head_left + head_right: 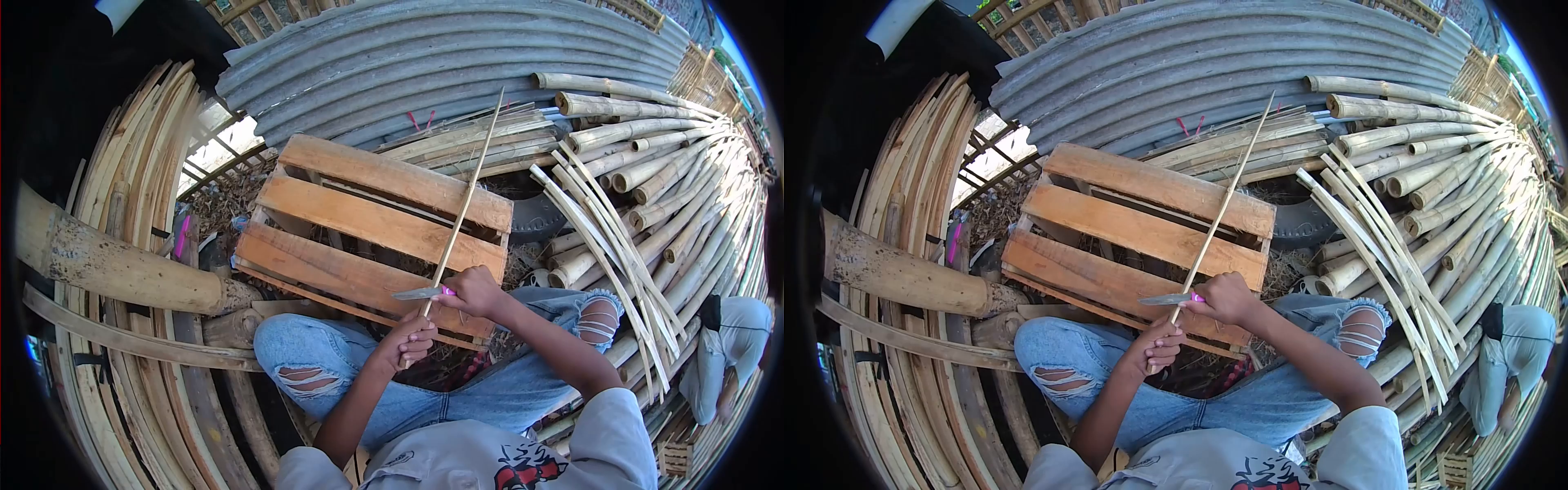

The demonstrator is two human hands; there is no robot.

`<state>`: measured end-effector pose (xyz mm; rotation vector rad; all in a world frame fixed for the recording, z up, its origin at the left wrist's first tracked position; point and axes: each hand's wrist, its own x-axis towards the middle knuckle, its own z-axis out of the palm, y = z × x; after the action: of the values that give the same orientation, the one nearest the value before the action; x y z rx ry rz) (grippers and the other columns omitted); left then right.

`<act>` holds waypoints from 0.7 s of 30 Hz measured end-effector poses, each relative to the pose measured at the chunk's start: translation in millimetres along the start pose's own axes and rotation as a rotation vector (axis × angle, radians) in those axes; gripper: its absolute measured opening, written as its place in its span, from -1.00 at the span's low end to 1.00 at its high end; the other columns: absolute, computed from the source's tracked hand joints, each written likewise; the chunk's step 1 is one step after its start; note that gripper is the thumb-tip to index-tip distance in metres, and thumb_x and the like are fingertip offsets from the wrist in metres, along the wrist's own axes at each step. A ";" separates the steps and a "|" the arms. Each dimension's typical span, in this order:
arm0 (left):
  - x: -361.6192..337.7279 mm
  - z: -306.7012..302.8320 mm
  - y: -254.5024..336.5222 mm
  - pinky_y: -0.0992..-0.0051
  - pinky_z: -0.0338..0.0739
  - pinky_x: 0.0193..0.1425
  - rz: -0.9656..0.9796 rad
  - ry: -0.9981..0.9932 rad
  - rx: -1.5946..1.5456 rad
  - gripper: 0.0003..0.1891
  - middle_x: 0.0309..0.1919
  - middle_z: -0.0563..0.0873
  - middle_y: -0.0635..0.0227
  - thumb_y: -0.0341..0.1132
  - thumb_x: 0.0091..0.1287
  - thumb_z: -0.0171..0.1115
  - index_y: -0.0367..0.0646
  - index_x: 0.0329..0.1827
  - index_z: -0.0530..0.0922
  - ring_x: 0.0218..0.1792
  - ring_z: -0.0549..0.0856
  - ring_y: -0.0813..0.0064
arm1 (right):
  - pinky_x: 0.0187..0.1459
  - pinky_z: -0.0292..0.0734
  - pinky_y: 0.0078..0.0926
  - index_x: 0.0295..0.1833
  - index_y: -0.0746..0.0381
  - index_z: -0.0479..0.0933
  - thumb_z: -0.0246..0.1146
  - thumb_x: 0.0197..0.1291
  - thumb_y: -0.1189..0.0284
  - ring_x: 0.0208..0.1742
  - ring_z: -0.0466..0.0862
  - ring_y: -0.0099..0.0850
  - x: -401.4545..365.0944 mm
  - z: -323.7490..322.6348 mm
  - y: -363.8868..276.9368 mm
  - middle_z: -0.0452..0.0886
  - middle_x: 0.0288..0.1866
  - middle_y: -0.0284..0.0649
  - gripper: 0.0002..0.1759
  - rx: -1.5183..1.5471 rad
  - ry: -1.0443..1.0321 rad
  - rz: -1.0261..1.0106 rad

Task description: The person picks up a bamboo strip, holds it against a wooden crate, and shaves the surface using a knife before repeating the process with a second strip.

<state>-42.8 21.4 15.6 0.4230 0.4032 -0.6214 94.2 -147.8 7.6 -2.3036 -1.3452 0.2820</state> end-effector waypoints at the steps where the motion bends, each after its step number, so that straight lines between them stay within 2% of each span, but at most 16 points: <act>1: -1.2 0.0 -0.1 0.79 0.09 -0.87 -0.006 -0.053 -0.071 -0.94 -0.69 0.28 0.62 -0.44 0.37 -0.03 -0.03 -0.20 0.34 -0.85 0.20 0.85 | -0.55 0.40 -0.20 -0.53 0.18 0.55 -0.02 0.23 -0.16 -0.60 0.55 -0.09 1.2 1.9 3.4 0.49 -0.70 -0.08 -0.36 -0.013 0.016 -0.013; 2: -1.9 2.8 0.1 0.79 0.09 -0.88 -0.006 -0.017 -0.057 -0.94 -0.70 0.26 0.62 -0.46 0.37 -0.05 -0.05 -0.25 0.36 -0.86 0.19 0.86 | -0.54 0.39 -0.17 -0.51 0.19 0.55 -0.01 0.23 -0.15 -0.58 0.55 -0.06 1.6 4.0 8.3 0.49 -0.69 -0.06 -0.37 -0.011 0.063 -0.072; 4: -6.2 0.7 1.5 0.79 0.08 -0.88 -0.017 -0.039 -0.066 -0.94 -0.71 0.26 0.62 -0.46 0.36 -0.05 -0.05 -0.25 0.35 -0.87 0.19 0.86 | -0.51 0.40 -0.13 -0.52 0.20 0.55 -0.02 0.25 -0.12 -0.58 0.54 -0.02 0.7 1.5 20.7 0.49 -0.68 -0.05 -0.38 -0.006 0.107 0.085; 5: -10.9 -1.7 0.8 0.78 0.07 -0.89 -0.029 -0.054 -0.090 -0.94 -0.72 0.25 0.62 -0.47 0.36 -0.04 -0.05 -0.26 0.34 -0.87 0.18 0.85 | -0.48 0.43 -0.09 -0.49 0.22 0.56 -0.05 0.29 -0.08 -0.55 0.55 0.00 2.2 -8.7 47.4 0.49 -0.68 -0.03 -0.38 0.008 0.133 0.378; 6: -22.5 4.2 -0.3 0.78 0.05 -0.89 -0.036 -0.044 -0.066 -0.92 -0.72 0.24 0.62 -0.48 0.35 -0.04 -0.04 -0.26 0.31 -0.88 0.17 0.85 | -0.47 0.44 -0.06 -0.52 0.24 0.57 -0.06 0.30 -0.07 -0.54 0.57 -0.01 1.7 -27.8 75.9 0.50 -0.67 0.01 -0.36 -0.005 0.206 0.556; 7: -28.9 -1.5 -3.9 0.78 0.05 -0.89 -0.035 -0.094 -0.028 -0.90 -0.72 0.24 0.62 -0.48 0.34 -0.03 -0.03 -0.25 0.29 -0.89 0.17 0.85 | -0.46 0.45 -0.06 -0.55 0.28 0.56 -0.05 0.30 -0.06 -0.53 0.57 -0.02 -7.7 -33.5 111.0 0.52 -0.65 0.04 -0.33 -0.117 0.293 0.444; 9: -32.6 -9.8 -8.4 0.78 0.05 -0.89 -0.028 -0.091 0.021 -0.89 -0.72 0.24 0.62 -0.47 0.33 -0.02 -0.01 -0.25 0.28 -0.88 0.18 0.85 | -0.45 0.43 -0.07 -0.59 0.33 0.53 -0.04 0.30 -0.06 -0.57 0.54 0.00 -5.8 -53.2 99.2 0.51 -0.65 0.07 -0.31 -0.229 0.372 0.466; 11: -26.3 -4.1 -10.7 0.78 0.06 -0.89 -0.020 -0.095 0.011 -0.90 -0.72 0.24 0.62 -0.47 0.34 -0.02 -0.02 -0.24 0.29 -0.88 0.18 0.84 | -0.45 0.39 -0.10 -0.57 0.36 0.51 -0.03 0.30 -0.05 -0.58 0.50 0.03 1.6 -51.8 65.0 0.46 -0.68 0.08 -0.31 0.163 0.263 0.540; 12: -24.0 -0.6 -13.1 0.77 0.07 -0.89 -0.019 -0.086 0.000 -0.90 -0.72 0.25 0.62 -0.47 0.34 -0.02 -0.02 -0.24 0.30 -0.87 0.19 0.84 | -0.44 0.35 -0.09 -0.58 0.36 0.49 -0.03 0.31 -0.05 -0.58 0.47 0.05 1.9 -44.5 34.3 0.41 -0.69 0.09 -0.32 0.216 0.266 0.456; 13: -21.9 1.3 -13.6 0.77 0.07 -0.89 -0.015 -0.088 -0.008 -0.90 -0.72 0.25 0.62 -0.47 0.34 -0.02 -0.02 -0.24 0.30 -0.87 0.19 0.84 | -0.43 0.38 -0.09 -0.57 0.33 0.51 -0.03 0.30 -0.06 -0.56 0.50 0.04 2.0 -37.5 11.6 0.43 -0.68 0.08 -0.32 0.155 0.091 0.400; 14: -19.8 3.3 -11.0 0.76 0.10 -0.90 -0.024 -0.071 -0.050 -0.91 -0.74 0.24 0.61 -0.48 0.34 -0.04 -0.04 -0.24 0.29 -0.88 0.20 0.83 | -0.43 0.41 -0.10 -0.55 0.29 0.56 -0.02 0.30 -0.07 -0.54 0.53 0.03 -1.0 -25.3 -7.8 0.46 -0.67 0.06 -0.34 0.104 0.037 0.231; 16: -19.9 3.7 -5.2 0.75 0.12 -0.92 -0.029 -0.041 -0.084 -0.92 -0.74 0.25 0.61 -0.49 0.35 -0.07 -0.05 -0.21 0.32 -0.89 0.20 0.82 | -0.46 0.44 -0.12 -0.51 0.25 0.59 0.00 0.27 -0.09 -0.55 0.56 0.00 -9.7 -8.6 -41.6 0.50 -0.66 0.02 -0.36 0.107 -0.038 0.077; 21: -15.6 -8.4 -8.2 0.77 0.11 -0.91 -0.003 -0.036 -0.061 -0.94 -0.73 0.26 0.62 -0.45 0.36 -0.05 -0.05 -0.21 0.34 -0.88 0.21 0.83 | -0.52 0.41 -0.16 -0.51 0.23 0.59 0.00 0.25 -0.12 -0.56 0.56 -0.02 -8.8 3.8 -33.8 0.49 -0.67 -0.01 -0.35 0.122 -0.052 0.009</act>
<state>-61.6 26.8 13.9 0.3525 0.3879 -0.6173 62.3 -140.1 20.1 -2.2158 -1.3051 0.4176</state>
